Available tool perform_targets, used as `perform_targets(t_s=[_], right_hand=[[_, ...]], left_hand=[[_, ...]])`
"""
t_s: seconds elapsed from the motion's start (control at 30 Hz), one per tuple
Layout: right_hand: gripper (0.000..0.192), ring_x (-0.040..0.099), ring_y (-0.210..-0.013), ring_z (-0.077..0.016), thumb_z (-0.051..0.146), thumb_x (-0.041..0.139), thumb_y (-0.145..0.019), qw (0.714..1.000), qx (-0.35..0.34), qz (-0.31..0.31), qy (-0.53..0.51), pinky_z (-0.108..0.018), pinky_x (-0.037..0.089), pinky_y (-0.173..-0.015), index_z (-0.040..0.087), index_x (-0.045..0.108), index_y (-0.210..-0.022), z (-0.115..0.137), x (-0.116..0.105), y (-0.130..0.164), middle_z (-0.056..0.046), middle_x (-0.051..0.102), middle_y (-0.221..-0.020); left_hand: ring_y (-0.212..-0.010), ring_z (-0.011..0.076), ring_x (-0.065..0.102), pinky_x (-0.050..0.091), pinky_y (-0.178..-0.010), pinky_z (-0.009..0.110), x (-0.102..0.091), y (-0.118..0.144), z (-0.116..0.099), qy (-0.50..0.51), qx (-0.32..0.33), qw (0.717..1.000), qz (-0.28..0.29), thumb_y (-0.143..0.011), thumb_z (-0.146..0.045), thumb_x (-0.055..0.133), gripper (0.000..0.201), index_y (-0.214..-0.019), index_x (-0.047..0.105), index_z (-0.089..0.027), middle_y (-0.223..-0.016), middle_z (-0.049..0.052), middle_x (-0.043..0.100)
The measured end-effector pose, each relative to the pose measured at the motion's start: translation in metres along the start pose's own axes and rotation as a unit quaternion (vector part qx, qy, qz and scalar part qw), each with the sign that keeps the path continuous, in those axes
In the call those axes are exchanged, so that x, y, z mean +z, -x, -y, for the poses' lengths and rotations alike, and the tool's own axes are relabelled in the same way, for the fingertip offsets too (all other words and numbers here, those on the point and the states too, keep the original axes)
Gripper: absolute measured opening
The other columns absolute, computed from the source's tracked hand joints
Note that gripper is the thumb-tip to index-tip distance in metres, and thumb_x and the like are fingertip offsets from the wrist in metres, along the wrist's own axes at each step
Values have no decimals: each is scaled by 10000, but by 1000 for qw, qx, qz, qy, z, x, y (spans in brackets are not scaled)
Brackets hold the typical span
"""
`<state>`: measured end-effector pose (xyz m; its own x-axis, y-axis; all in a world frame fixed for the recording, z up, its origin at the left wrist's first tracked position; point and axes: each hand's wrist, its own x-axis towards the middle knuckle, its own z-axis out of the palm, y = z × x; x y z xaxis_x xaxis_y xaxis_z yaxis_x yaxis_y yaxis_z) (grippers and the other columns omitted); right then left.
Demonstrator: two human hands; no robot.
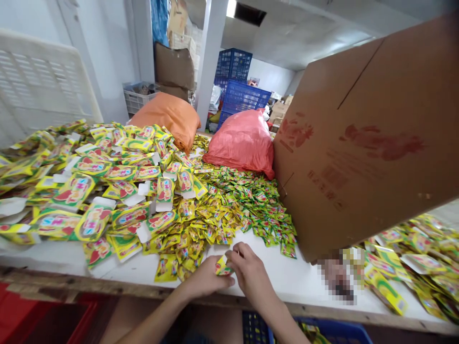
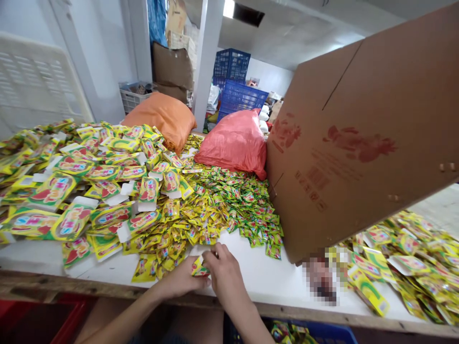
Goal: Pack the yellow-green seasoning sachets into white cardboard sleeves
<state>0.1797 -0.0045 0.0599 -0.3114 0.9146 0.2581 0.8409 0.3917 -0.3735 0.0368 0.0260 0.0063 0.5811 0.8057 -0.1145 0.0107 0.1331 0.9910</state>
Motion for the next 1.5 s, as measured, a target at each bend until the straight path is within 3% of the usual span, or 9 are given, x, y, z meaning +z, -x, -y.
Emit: perform_targets(t_s=[0.1,0.2,0.33,0.67,0.9,1.07,1.17,1.33,1.5], right_hand=[[288,512,-887,-204,88,438,-831,999,-9,18,-28,-325,452,-759,233,538,-1060,4,-7,-1,-59,532,-940],[320,532,-899,-178,133,411,-866,991,22,-57,-122,-298,459,-778,209,429,-1177,-4,-8,4,-66,542,-978],[132,509,-895,-202,190,437,-872,990,17,-105,-87,-340,426,-782,210,536,-956,-14,-4,9,-61,531,-913],[42,470,-893,-229,248,567,-814,994,17,-105,32,-359,350,-745,211,553,-799,-16,-4,-11,-48,563,-904],[264,403,-1090,-259,288,460,-879,997,20,-8,-69,-427,357,-848,222,624,-682,-11,5,3,-53,527,-1126],[182,524,-896,-202,321,532,-836,965,113,-106,-210,-347,438,-790,203,519,-973,-19,26,25,-59,559,-919],[177,552,-804,-170,315,523,-842,931,164,-169,-280,-288,461,-731,187,484,-959,-20,47,35,-34,555,-834],[169,573,-831,-173,297,500,-857,930,131,-145,-311,-278,461,-747,177,568,-956,-13,53,29,-52,609,-870],[166,577,-860,-176,281,490,-865,938,84,-91,-324,-288,451,-785,184,625,-853,-12,42,12,-46,612,-858]], left_hand=[[-629,136,532,414,-592,238,5,-3,-2,27,0,1000,10,-608,-153,626,153,-752,585,-122,-664,-5,588],[-627,141,559,442,-630,261,7,-6,-3,99,3,995,24,-630,-171,634,195,-808,580,-116,-665,11,613],[-678,150,574,451,-692,285,4,-8,0,157,8,986,50,-626,-218,689,305,-887,566,-119,-725,22,631],[-768,163,501,429,-705,266,-3,-7,-4,-31,34,999,-23,-597,-243,719,358,-916,611,-123,-816,4,594],[-901,200,539,419,-818,290,-5,-9,-5,-5,100,995,9,-648,-269,698,392,-1000,589,-134,-952,40,626],[-911,178,566,430,-800,278,-5,-2,8,50,89,994,-46,-699,-230,658,517,-1126,368,-199,-1021,50,586],[-950,173,556,410,-850,294,-2,7,14,39,94,991,-81,-719,-197,629,520,-1119,296,-224,-1077,57,556],[-875,174,535,407,-786,268,-7,19,5,-80,100,987,-95,-819,-283,501,173,-962,478,-188,-930,33,572],[-880,196,544,407,-820,295,-12,19,1,-131,139,976,-100,-855,-328,446,215,-824,590,-171,-861,47,589]])
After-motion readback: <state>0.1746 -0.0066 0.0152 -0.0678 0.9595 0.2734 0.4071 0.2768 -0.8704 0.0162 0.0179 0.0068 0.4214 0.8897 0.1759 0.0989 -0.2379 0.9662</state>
